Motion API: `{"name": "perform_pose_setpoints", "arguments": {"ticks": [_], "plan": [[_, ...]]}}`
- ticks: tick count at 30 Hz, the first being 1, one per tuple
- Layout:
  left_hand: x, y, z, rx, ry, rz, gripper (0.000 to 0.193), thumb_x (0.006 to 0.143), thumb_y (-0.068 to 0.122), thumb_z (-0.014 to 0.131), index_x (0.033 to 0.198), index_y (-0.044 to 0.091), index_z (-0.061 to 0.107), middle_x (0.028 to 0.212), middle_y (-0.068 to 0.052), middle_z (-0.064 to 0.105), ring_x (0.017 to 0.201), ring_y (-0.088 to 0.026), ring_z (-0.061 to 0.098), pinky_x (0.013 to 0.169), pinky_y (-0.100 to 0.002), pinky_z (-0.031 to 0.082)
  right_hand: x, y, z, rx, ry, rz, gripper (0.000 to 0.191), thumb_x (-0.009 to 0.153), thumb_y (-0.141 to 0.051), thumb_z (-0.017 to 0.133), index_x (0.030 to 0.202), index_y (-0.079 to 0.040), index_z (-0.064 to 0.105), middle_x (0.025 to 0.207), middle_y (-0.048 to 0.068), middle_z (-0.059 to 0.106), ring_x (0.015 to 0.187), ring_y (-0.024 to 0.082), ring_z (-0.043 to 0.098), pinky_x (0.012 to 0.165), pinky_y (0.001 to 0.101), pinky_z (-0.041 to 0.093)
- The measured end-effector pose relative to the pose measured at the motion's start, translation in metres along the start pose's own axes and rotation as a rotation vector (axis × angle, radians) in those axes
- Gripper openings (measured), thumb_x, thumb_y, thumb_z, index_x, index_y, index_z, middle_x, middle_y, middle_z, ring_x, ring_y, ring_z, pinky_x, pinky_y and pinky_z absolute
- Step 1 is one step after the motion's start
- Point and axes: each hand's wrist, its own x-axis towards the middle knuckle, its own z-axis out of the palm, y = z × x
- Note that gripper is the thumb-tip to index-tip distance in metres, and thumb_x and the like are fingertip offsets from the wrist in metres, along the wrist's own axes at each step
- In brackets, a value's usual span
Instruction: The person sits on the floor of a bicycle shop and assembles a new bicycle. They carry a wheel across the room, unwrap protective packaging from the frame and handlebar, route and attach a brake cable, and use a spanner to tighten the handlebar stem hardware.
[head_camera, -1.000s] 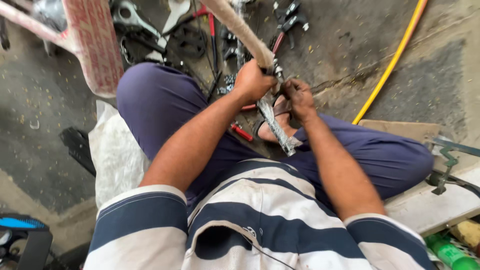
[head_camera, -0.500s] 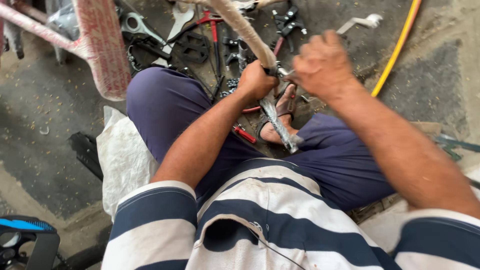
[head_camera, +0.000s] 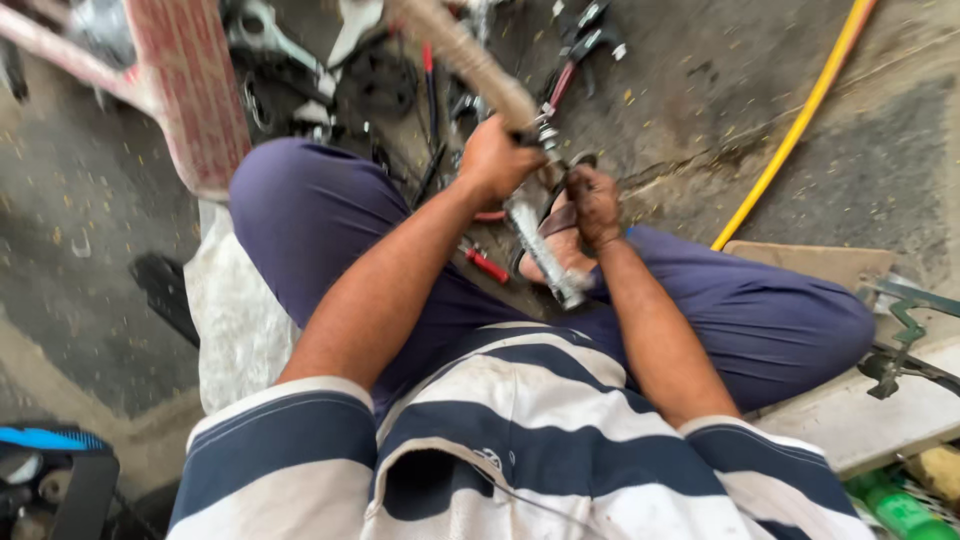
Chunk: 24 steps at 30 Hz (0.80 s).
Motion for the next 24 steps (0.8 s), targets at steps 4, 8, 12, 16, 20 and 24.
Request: {"name": "perform_pose_setpoints", "arguments": {"ticks": [4, 8, 12, 16, 20, 24], "plan": [[-0.005, 0.012, -0.002, -0.044, -0.017, 0.092, 0.039, 0.069, 0.02, 0.084, 0.102, 0.005, 0.072, 0.099, -0.012, 0.078, 0.095, -0.028, 0.075, 0.084, -0.038, 0.056, -0.014, -0.012, -0.012, 0.145, -0.17, 0.015, 0.044, 0.103, -0.048, 0.064, 0.094, -0.005, 0.066, 0.081, -0.002, 0.06, 0.079, 0.011, 0.053, 0.071, 0.0305, 0.047], [-0.01, 0.019, -0.004, -0.011, -0.051, 0.077, 0.039, 0.068, 0.021, 0.086, 0.101, 0.004, 0.072, 0.098, -0.012, 0.078, 0.093, -0.027, 0.075, 0.083, -0.037, 0.056, -0.022, -0.035, -0.053, -0.373, -0.133, -0.285, 0.045, 0.102, -0.051, 0.069, 0.095, -0.006, 0.07, 0.084, 0.006, 0.062, 0.083, 0.02, 0.058, 0.075, 0.0373, 0.047], [-0.015, 0.027, -0.006, 0.042, -0.096, 0.069, 0.036, 0.069, 0.022, 0.086, 0.099, 0.005, 0.073, 0.097, -0.012, 0.078, 0.092, -0.026, 0.076, 0.084, -0.037, 0.057, -0.009, -0.076, -0.083, -1.137, -0.115, -0.605, 0.04, 0.097, -0.053, 0.07, 0.082, -0.016, 0.07, 0.078, 0.004, 0.059, 0.08, 0.023, 0.056, 0.08, 0.0447, 0.04], [-0.017, 0.029, -0.002, 0.072, -0.109, 0.132, 0.037, 0.07, 0.023, 0.084, 0.1, 0.005, 0.073, 0.099, -0.012, 0.078, 0.094, -0.026, 0.075, 0.085, -0.037, 0.056, 0.008, -0.106, -0.083, -1.475, -0.17, -0.856, 0.024, 0.093, -0.037, 0.07, 0.076, -0.021, 0.067, 0.077, 0.001, 0.059, 0.084, 0.019, 0.059, 0.088, 0.0408, 0.042], [-0.014, 0.025, 0.001, 0.09, -0.078, 0.089, 0.04, 0.067, 0.024, 0.083, 0.102, 0.007, 0.072, 0.101, -0.013, 0.077, 0.096, -0.028, 0.074, 0.085, -0.038, 0.056, 0.014, -0.115, -0.072, -1.598, -0.194, -0.922, 0.019, 0.092, -0.028, 0.066, 0.076, -0.019, 0.069, 0.078, 0.002, 0.063, 0.083, 0.018, 0.061, 0.093, 0.0387, 0.043], [-0.009, 0.022, 0.006, 0.167, -0.063, 0.027, 0.044, 0.068, 0.026, 0.084, 0.105, 0.008, 0.07, 0.103, -0.015, 0.075, 0.1, -0.031, 0.072, 0.087, -0.04, 0.055, 0.021, -0.12, -0.073, -1.564, -0.312, -0.795, 0.019, 0.088, -0.029, 0.063, 0.074, -0.018, 0.071, 0.08, 0.005, 0.069, 0.079, 0.021, 0.064, 0.08, 0.0397, 0.045]]}}
